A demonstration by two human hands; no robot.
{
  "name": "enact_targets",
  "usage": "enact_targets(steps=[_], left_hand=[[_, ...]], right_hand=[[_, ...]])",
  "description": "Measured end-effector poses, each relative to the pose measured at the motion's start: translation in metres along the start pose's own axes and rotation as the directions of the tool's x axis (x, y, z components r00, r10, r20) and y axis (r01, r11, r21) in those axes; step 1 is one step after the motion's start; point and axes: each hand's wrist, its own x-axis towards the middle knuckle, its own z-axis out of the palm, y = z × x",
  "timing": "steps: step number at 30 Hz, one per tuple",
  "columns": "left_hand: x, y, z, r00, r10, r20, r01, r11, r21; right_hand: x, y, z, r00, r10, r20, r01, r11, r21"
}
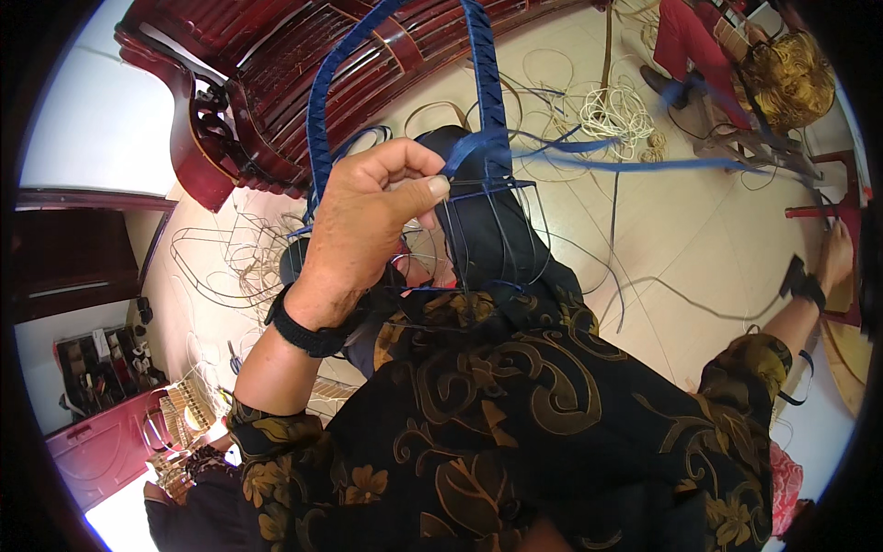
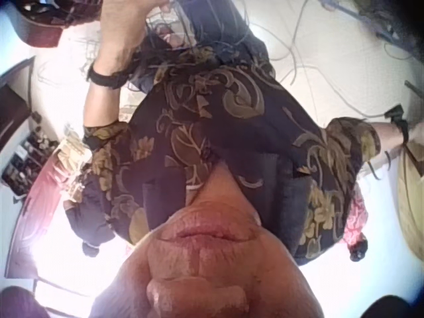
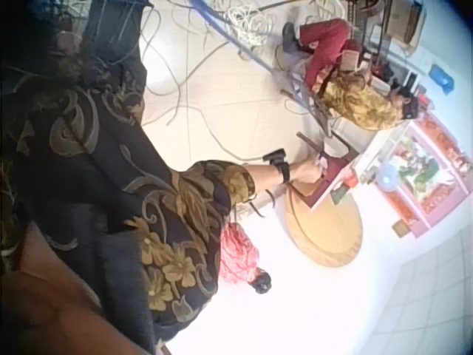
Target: The person weaves blue plastic straps around a dark wire frame by hand, pulling the straps through the frame and securing them to form a pattern.
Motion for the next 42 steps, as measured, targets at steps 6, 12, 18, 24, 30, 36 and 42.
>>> enact_targets(steps=[6, 12, 18, 24, 30, 36, 42], left_hand=[[-0.001, 0.006, 0.003, 1.0, -0.015, 0.002, 0.015, 1.0, -0.01], [-0.003, 0.007, 0.009, 1.0, -0.004, -0.011, 0.004, 1.0, -0.002], [-0.006, 0.007, 0.007, 0.999, -0.007, -0.033, 0.008, 0.999, 0.035], [-0.011, 0.01, 0.007, 0.997, -0.047, -0.069, 0.054, 0.992, 0.11], [-0.014, 0.009, 0.01, 0.997, -0.036, -0.07, 0.048, 0.983, 0.176], [-0.012, 0.006, 0.013, 0.997, 0.073, -0.029, -0.067, 0.983, 0.169], [-0.014, 0.007, 0.014, 0.995, 0.086, -0.046, -0.078, 0.985, 0.153]], right_hand=[[-0.044, 0.085, -0.005, 0.945, 0.031, 0.325, 0.051, 0.969, -0.241], [-0.109, -0.152, -0.069, 0.947, -0.317, 0.054, 0.134, 0.543, 0.829], [-0.247, -0.416, -0.225, 0.417, -0.829, -0.373, 0.152, -0.341, 0.928], [-0.291, -0.464, -0.268, 0.084, -0.921, -0.38, 0.0, -0.381, 0.924], [-0.271, -0.457, -0.288, 0.157, -0.795, -0.586, 0.414, -0.485, 0.77], [-0.259, -0.442, -0.326, -0.045, -0.863, -0.504, 0.571, -0.436, 0.695], [-0.253, -0.448, -0.338, -0.13, -0.89, -0.437, 0.559, -0.43, 0.709]])
